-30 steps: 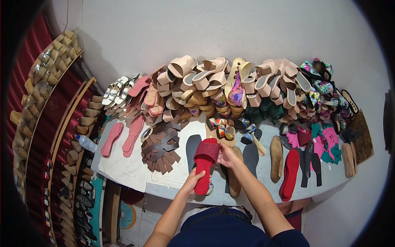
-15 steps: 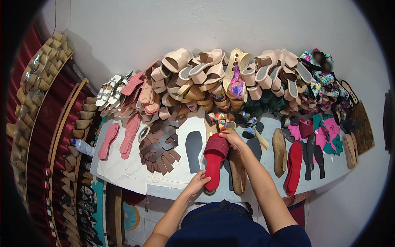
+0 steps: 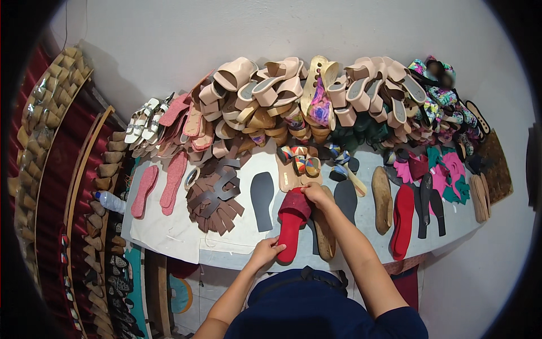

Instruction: Fitting a shoe upper onto a last and attaching the sole.

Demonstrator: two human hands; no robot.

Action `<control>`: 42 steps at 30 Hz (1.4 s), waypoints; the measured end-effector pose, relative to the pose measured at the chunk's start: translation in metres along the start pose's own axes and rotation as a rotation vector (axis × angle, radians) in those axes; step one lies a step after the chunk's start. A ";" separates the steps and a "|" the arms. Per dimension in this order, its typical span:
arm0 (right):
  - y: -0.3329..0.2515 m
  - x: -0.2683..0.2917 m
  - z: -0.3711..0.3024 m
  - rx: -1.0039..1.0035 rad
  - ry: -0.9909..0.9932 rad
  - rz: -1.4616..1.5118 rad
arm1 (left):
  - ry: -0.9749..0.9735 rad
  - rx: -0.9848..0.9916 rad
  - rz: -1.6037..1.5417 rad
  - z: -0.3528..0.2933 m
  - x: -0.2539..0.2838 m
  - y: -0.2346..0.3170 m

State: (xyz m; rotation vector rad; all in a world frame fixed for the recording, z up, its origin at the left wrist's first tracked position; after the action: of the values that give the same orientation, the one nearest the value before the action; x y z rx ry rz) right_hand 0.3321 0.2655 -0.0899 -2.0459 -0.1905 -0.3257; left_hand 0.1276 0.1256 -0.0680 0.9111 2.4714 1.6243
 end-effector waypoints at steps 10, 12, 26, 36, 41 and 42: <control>-0.007 0.002 0.003 0.191 0.182 -0.300 | 0.153 -0.098 0.242 -0.005 0.006 0.020; -0.007 0.002 0.004 0.217 0.203 -0.406 | 0.148 -0.088 0.258 -0.003 0.006 0.020; -0.031 0.004 -0.055 0.575 0.456 -0.364 | 0.196 -0.086 0.172 0.006 -0.002 -0.005; 0.053 -0.040 -0.163 0.189 -0.141 -0.089 | 0.149 -0.046 0.058 -0.011 -0.001 0.007; 0.061 -0.056 -0.185 -0.090 -0.364 0.101 | 0.096 -0.010 0.045 -0.016 -0.005 -0.023; 0.062 -0.057 -0.185 -0.146 -0.338 0.221 | 0.089 -0.014 0.037 -0.018 -0.005 -0.010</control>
State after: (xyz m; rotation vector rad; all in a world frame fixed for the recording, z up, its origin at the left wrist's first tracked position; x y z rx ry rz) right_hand 0.2674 0.0730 -0.0757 -2.2330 -0.1478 0.1492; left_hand 0.1206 0.1056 -0.0701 0.9074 2.5109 1.7285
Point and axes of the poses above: each hand's wrist, its own z-axis towards the middle knuckle, its own x-axis out of the back of the hand, y = z × x, the point moved 5 cm from there along z, towards the middle knuckle, and after that the axes turned 2 degrees about y, right-handed, at the moved point
